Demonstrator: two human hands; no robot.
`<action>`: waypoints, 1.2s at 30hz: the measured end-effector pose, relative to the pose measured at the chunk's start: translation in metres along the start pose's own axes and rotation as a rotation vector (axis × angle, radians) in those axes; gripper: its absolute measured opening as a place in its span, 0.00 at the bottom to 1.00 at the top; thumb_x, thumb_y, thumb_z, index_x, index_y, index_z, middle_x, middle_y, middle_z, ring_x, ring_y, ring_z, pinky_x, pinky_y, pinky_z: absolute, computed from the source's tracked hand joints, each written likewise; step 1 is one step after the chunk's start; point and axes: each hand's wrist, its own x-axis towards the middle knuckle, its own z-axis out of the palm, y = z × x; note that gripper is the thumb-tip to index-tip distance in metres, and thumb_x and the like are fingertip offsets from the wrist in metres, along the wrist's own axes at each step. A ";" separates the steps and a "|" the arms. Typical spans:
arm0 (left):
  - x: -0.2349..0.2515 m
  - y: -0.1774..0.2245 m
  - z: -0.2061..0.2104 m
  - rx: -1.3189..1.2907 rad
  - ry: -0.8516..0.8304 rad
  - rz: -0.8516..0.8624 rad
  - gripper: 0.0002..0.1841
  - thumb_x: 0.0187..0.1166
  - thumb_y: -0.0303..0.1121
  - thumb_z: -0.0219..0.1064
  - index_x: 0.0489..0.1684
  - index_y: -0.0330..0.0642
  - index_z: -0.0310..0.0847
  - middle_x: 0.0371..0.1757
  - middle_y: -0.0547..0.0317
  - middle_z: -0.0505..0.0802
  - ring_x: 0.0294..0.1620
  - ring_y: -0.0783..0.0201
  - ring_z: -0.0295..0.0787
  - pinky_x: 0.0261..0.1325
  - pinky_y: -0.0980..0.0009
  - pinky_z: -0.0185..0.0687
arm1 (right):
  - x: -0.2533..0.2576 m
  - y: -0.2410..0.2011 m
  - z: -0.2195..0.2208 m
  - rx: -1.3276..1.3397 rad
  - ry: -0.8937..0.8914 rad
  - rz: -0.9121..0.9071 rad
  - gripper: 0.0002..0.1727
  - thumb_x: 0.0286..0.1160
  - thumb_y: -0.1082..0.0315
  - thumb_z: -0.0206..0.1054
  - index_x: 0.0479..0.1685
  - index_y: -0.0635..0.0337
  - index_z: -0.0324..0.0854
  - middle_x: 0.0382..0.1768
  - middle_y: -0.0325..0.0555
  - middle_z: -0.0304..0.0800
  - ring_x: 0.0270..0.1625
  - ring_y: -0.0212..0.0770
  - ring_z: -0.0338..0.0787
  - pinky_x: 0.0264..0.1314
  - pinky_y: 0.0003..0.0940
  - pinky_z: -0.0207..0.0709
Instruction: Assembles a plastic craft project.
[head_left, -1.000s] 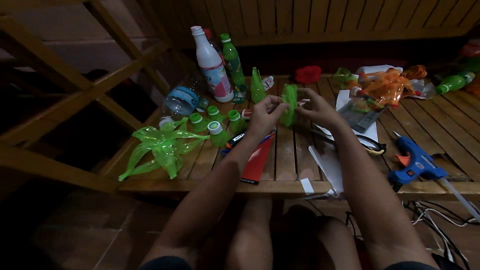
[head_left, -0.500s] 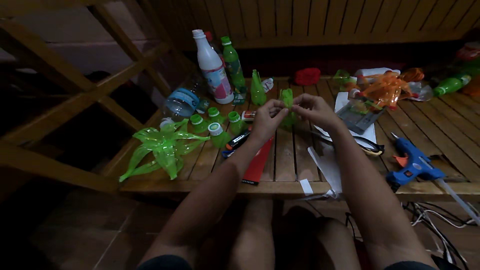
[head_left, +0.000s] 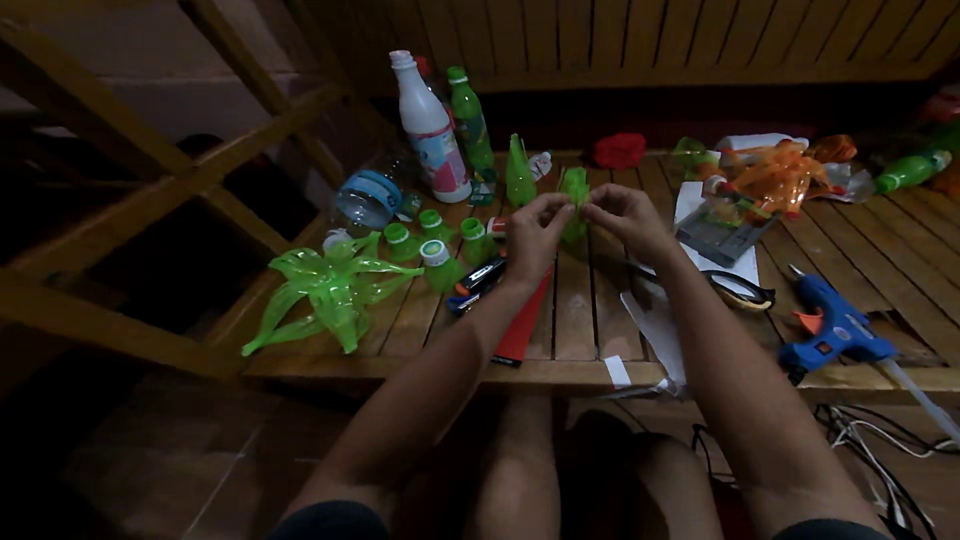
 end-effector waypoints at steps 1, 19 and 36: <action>0.000 0.000 0.000 0.007 0.005 0.002 0.12 0.83 0.28 0.68 0.54 0.28 0.87 0.49 0.48 0.94 0.47 0.69 0.90 0.56 0.73 0.85 | 0.001 0.000 0.001 0.003 0.002 0.005 0.08 0.81 0.73 0.66 0.49 0.72 0.82 0.40 0.42 0.88 0.41 0.23 0.87 0.51 0.22 0.83; 0.068 0.036 -0.028 0.120 -0.613 -0.376 0.12 0.87 0.27 0.63 0.63 0.33 0.81 0.45 0.54 0.92 0.37 0.72 0.89 0.45 0.74 0.86 | 0.006 0.005 -0.009 0.068 0.048 0.120 0.12 0.87 0.69 0.59 0.55 0.71 0.78 0.43 0.45 0.84 0.41 0.29 0.86 0.48 0.29 0.84; 0.041 0.010 -0.011 0.012 -0.311 -0.229 0.11 0.86 0.33 0.66 0.56 0.35 0.86 0.45 0.56 0.94 0.39 0.70 0.90 0.45 0.72 0.86 | 0.004 0.008 -0.009 0.081 0.048 0.117 0.10 0.87 0.70 0.59 0.53 0.69 0.78 0.40 0.41 0.85 0.41 0.28 0.87 0.51 0.28 0.85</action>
